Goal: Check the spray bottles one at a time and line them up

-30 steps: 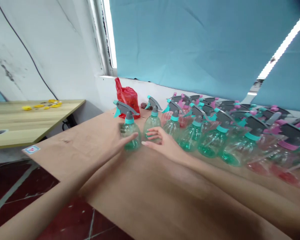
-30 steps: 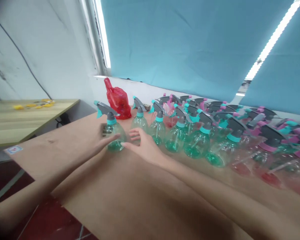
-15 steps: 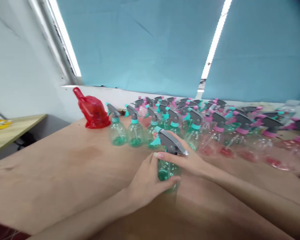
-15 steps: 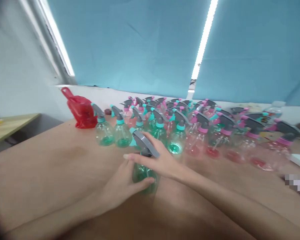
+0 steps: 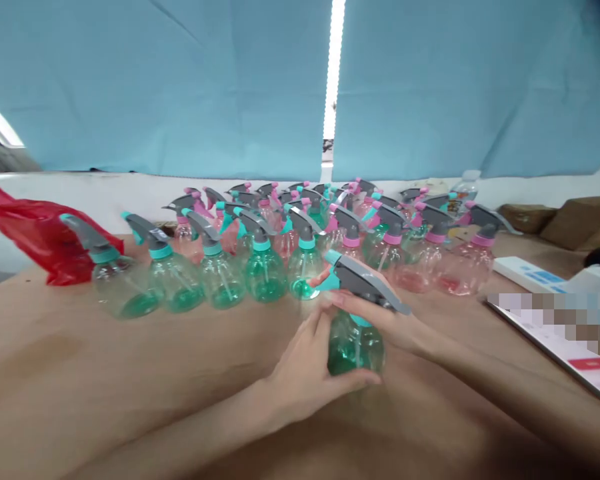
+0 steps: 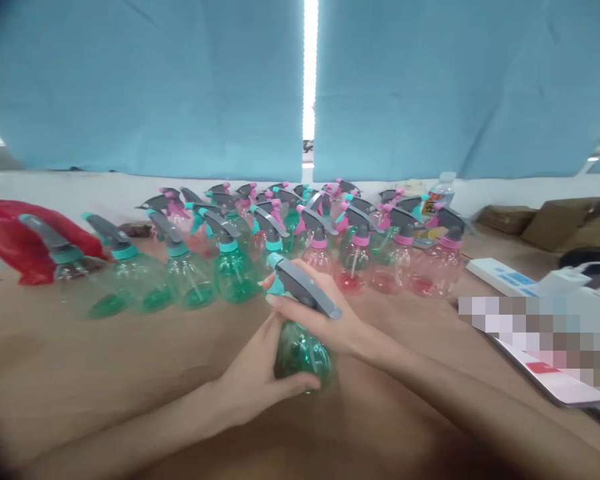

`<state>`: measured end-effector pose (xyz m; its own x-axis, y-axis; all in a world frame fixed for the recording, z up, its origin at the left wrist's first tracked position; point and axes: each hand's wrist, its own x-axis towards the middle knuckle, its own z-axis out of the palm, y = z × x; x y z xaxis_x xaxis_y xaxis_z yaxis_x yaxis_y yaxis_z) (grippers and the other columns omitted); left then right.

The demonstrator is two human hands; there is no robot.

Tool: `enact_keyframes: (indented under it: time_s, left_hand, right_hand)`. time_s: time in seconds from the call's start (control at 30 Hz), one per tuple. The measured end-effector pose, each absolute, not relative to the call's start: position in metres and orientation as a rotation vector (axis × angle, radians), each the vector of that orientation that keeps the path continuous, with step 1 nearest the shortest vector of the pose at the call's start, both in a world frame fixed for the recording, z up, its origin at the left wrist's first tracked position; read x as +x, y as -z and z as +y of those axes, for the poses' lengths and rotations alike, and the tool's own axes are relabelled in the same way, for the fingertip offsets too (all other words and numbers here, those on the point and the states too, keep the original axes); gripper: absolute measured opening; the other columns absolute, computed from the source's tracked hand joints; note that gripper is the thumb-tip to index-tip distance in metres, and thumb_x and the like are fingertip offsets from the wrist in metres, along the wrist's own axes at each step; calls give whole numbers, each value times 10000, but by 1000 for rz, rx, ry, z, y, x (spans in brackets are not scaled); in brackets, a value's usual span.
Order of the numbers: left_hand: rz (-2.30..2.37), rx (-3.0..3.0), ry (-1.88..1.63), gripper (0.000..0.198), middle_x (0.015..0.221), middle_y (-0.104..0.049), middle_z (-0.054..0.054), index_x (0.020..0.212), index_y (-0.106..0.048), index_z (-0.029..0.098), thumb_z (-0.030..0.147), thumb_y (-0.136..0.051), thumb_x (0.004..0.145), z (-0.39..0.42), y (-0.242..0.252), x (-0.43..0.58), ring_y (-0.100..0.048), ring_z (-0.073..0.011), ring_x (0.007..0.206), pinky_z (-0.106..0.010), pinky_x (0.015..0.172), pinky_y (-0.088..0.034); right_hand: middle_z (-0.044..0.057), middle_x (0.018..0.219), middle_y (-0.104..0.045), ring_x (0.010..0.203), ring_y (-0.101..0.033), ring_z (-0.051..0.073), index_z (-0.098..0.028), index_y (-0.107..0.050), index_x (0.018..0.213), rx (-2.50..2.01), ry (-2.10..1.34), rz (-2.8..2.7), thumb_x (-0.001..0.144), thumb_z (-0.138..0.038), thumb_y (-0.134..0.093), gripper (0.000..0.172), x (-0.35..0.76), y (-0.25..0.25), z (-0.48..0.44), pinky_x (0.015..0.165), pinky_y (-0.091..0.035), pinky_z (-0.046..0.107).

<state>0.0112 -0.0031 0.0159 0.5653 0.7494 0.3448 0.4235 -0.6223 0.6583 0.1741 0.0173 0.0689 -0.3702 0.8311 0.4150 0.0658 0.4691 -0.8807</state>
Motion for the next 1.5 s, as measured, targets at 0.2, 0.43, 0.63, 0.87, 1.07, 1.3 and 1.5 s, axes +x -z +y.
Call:
enact_keyframes:
  time_s: [0.2, 0.43, 0.63, 0.87, 1.07, 1.3, 1.5]
  left_hand:
    - [1037, 2532, -452, 753, 1422, -444, -140, 1404, -381, 234, 564, -677, 796, 5, -3, -10, -412, -369, 1294, -550, 1018, -375]
    - [1114, 2666, -316, 660, 1471, -398, -158, 1420, -376, 188, 449, -617, 864, 8, 0, -12, -372, -343, 1331, -537, 1037, -359]
    - [1103, 2715, -313, 591, 1451, -430, -150, 1397, -411, 169, 412, -589, 888, 8, 0, -11, -389, -323, 1323, -518, 1048, -363]
    - [1124, 2754, -303, 534, 1445, -437, -162, 1365, -445, 148, 392, -568, 906, 7, 2, -12, -416, -328, 1303, -531, 1031, -383]
    - [1255, 2758, -390, 486, 1382, -496, -154, 1355, -454, 155, 327, -538, 908, 7, 5, -11, -434, -336, 1281, -539, 1038, -370]
    - [1237, 2785, -359, 486, 1395, -488, -148, 1365, -444, 156, 336, -523, 920, 8, 5, -11, -425, -327, 1287, -522, 1041, -370]
    - [1223, 2771, -353, 471, 1391, -495, -142, 1361, -451, 167, 337, -511, 926, 8, 3, -10, -412, -331, 1298, -520, 1026, -382]
  right_hand:
    - [-46, 679, -502, 508, -384, 91, -244, -575, 921, -827, -1003, -1793, 842, -298, -602, 99, 192, -70, 21, 545, -382, 265]
    - [-44, 670, -496, 556, -426, 106, -256, -557, 903, -813, -921, -1784, 851, -312, -591, 83, 196, -70, 22, 529, -351, 253]
    - [-9, 728, -559, 658, -522, 135, -230, -583, 829, -886, -850, -1839, 880, -379, -559, 160, 197, -68, 22, 594, -421, 274]
    - [-14, 707, -538, 635, -509, 137, -249, -596, 824, -905, -844, -1846, 884, -403, -548, 172, 198, -68, 21, 587, -418, 273]
    - [-46, 669, -443, 566, -404, 121, -286, -585, 1030, -999, -850, -1737, 871, -323, -560, 165, 193, -66, 17, 533, -353, 255]
    - [-55, 642, -415, 539, -358, 109, -285, -584, 1014, -1004, -933, -1698, 868, -335, -572, 154, 192, -64, 17, 503, -312, 250]
    - [-61, 625, -412, 515, -330, 103, -261, -575, 966, -967, -923, -1704, 851, -296, -571, 120, 192, -69, 17, 485, -297, 252]
